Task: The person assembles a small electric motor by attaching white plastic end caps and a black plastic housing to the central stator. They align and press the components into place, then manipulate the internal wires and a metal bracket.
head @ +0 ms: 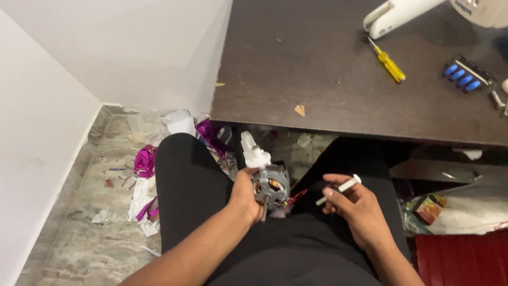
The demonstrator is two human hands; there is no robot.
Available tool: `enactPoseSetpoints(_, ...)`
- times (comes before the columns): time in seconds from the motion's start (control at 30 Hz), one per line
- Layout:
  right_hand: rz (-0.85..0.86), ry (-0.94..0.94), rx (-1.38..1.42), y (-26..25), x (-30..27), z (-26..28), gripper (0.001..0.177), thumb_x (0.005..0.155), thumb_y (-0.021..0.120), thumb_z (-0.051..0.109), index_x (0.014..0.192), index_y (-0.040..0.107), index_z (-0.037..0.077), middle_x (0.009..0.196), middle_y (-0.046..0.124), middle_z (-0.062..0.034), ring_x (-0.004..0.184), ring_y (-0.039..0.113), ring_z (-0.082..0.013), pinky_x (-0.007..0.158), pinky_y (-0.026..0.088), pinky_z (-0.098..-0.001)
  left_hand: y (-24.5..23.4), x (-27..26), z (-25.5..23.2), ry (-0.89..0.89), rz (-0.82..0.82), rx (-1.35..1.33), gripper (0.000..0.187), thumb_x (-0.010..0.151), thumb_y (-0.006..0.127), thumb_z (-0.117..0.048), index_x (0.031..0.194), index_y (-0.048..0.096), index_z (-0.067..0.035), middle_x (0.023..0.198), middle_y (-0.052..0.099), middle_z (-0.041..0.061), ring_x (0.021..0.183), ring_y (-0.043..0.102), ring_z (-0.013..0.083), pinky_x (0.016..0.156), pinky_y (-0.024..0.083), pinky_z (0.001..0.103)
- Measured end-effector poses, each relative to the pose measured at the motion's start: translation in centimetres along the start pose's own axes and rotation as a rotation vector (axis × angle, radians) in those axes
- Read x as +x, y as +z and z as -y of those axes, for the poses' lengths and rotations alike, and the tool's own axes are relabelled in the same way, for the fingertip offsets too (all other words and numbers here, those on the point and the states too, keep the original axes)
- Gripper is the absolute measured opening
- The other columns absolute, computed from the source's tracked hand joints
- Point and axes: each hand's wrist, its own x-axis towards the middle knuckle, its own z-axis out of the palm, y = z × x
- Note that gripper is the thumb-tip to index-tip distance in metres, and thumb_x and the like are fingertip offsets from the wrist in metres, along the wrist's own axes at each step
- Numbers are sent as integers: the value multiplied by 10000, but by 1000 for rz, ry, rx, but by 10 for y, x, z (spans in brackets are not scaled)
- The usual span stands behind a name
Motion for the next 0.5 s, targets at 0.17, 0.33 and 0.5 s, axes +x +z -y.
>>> enactPoseSetpoints(0.17,-24,34,118,2,-1,5,387,898,691,150,1248,666,-13,863,662,-81,700,623,-154,659,534,-302,3,1,2,10,-26,66,287,875,631,-313,977,678,-49,921,703,122,796,691,265,741,587,452)
enactPoseSetpoints(0.33,-17,32,167,1,1,2,352,920,677,162,1226,677,-14,903,666,-89,700,599,-145,659,549,-315,2,3,5,49,-26,114,256,885,646,-285,979,672,-49,898,698,104,796,686,248,742,589,443)
enactPoseSetpoints(0.5,1,25,211,-3,5,-8,320,931,669,186,1185,691,-7,862,657,-88,702,613,-151,663,558,-330,-3,9,3,-21,80,81,266,888,671,-298,966,674,-44,863,682,103,741,663,252,681,566,438)
